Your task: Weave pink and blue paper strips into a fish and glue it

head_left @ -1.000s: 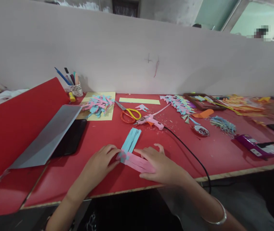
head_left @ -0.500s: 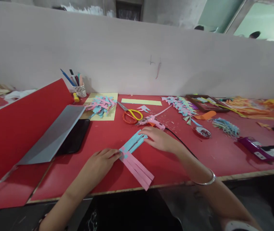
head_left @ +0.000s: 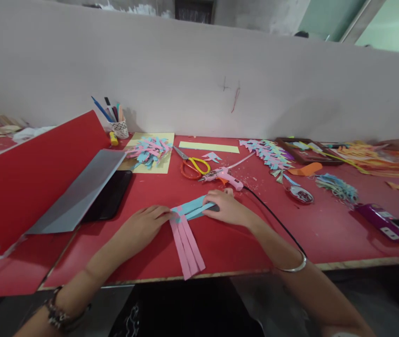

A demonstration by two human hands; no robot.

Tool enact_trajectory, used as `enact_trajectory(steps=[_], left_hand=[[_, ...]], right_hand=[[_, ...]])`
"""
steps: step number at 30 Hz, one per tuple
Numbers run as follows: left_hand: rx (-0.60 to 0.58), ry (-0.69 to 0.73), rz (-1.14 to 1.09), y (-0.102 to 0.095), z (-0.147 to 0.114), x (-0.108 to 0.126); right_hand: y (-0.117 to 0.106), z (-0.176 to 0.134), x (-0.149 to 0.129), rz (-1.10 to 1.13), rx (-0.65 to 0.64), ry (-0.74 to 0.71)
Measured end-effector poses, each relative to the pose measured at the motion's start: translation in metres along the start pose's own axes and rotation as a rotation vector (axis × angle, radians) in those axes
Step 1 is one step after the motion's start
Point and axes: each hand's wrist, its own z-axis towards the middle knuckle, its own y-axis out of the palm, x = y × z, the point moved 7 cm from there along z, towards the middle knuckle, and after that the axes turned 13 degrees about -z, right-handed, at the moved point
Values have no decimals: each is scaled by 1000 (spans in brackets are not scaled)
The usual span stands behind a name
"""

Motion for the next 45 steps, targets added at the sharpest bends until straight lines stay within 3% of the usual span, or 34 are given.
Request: enact_trajectory(steps=[6,11,19,26,29,32,37,41,45], left_hand=[[-19,71,-56,-10,10,-4],[-15,43,-269,-29,37,7],[-97,-115,-454,-5,57,16],[66,-11,-600,-19,51,-13],[23,-18,-586,-12,48,-21],[-55,-36,-584,-3,47,-20],[-90,-72,-643,1,48,-17],[-86,-65,-692,1,48,-18],[-35,-19,-672,-1,47,-15]], right_hand=[[-5,-2,2,311,-38,-8],[-8,0,5,468,39,-27],[-4,1,-2,543,76,-119],[-3,-2,-4,327,84,-137],[-1,-1,0,351,71,-109],[-1,0,3,397,74,-94],[-2,0,1,415,68,-132],[-6,-1,-1,216,127,-142],[3,0,-1,15,41,-108]])
